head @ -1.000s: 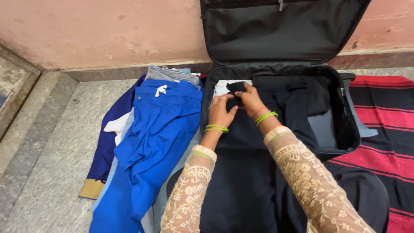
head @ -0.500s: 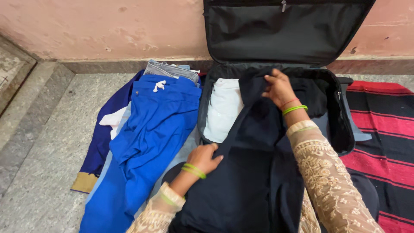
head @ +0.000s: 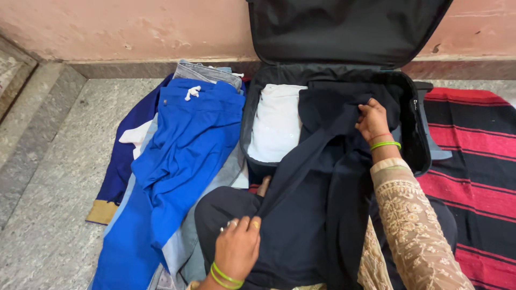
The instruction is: The person is folding various pieces of clothing and placing them neatly into a black suitcase on the floor.
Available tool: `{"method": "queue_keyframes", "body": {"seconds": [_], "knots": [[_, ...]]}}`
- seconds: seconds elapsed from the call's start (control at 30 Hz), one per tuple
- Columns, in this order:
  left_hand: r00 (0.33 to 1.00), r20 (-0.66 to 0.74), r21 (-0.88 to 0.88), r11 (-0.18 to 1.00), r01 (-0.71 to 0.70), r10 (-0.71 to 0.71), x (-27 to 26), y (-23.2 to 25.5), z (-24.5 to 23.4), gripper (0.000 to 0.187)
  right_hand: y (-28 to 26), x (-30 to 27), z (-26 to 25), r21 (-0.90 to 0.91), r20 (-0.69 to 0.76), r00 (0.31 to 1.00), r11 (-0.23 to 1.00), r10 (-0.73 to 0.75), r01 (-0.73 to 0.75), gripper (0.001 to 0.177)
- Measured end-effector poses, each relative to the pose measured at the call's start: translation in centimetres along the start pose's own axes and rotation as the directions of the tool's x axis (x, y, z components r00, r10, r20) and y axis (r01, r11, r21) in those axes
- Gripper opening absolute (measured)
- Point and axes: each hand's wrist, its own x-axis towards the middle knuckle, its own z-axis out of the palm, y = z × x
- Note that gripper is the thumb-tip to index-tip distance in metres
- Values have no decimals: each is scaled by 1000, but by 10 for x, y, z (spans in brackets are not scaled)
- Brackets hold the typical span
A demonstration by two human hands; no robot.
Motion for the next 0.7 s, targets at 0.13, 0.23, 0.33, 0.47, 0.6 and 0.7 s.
{"method": "queue_keyframes", "body": {"seconds": [0.13,0.23,0.33,0.47,0.6,0.7], "knots": [[971,233,58,997,49,-61,-28,4,9,43,16,13,-27,-2,-83,996,1000,-18,18,27],[949,306,118,992,40,-74,-49,-1,23,43,24,24,-35,-161,-242,970,987,-39,0,20],[945,322,101,995,24,-56,-70,2,51,32,34,23,-36,-310,-313,948,950,-56,-47,31],[934,339,61,988,-143,114,-85,12,88,25,39,27,-24,-441,-286,875,864,-390,241,43],[928,322,-22,981,-193,190,-88,3,101,30,27,28,-28,-394,-413,749,843,-518,366,43],[922,347,-28,984,-176,174,-87,-2,106,31,27,16,-46,-239,-445,834,941,-325,240,30]]}}
